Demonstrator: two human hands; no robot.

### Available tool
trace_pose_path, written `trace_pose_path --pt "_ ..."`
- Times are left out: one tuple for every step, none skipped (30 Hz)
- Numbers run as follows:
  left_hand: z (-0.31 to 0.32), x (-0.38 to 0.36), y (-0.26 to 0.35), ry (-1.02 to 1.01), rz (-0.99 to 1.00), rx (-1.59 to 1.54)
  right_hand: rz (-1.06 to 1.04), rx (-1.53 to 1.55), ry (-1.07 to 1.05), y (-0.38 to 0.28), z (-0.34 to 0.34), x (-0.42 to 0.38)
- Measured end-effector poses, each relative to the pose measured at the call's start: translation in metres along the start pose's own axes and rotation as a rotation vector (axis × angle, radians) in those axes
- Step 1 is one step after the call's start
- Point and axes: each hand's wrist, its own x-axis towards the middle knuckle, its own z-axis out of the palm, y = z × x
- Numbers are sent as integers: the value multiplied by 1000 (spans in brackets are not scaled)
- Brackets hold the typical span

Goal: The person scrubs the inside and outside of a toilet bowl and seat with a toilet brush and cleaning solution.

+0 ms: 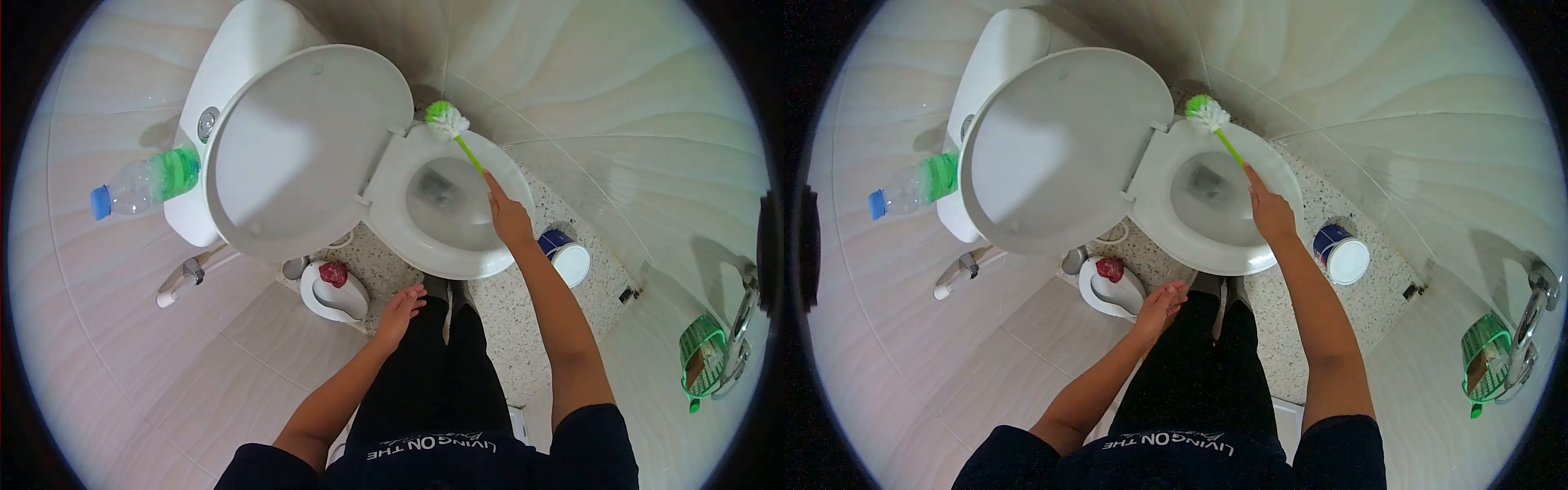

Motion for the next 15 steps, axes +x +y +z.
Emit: trace_pose_path --pt "2 1 3 -23 -14 -17 28 4 7 11 2 -8" --pt "2 1 3 -31 -10 -20 50 6 16 23 -1 -17" --pt "0 1 2 -6 -6 -33 123 31 12 34 -7 -36" --pt "-2 2 1 22 0 -49 193 56 8 49 -13 -60" --pt "-5 5 0 21 4 -61 188 44 38 70 -15 -84" --pt "-9 6 -3 34 -24 -86 185 33 65 86 -13 -100" --pt "-11 7 -6 46 -57 -108 181 25 58 90 -12 -106" --pt "-13 8 -10 45 -62 -116 171 11 65 95 -10 -111" --pt "-14 10 -13 52 -78 -128 162 0 74 101 -9 -114" --pt "-14 13 -15 60 -92 -138 172 -13 45 94 -9 -103" --pt "-13 17 -18 58 -95 -139 174 -15 44 81 -11 -85" --pt "-12 20 -21 54 -99 -124 112 -56 29 68 -13 -65" --pt "-8 21 -20 50 -106 -107 52 -95 12 65 -13 -56" --pt "-5 21 -18 48 -116 -102 62 -93 8 68 -13 -56" --pt "-2 20 -16 26 -92 -91 64 -100 11 70 -12 -60"
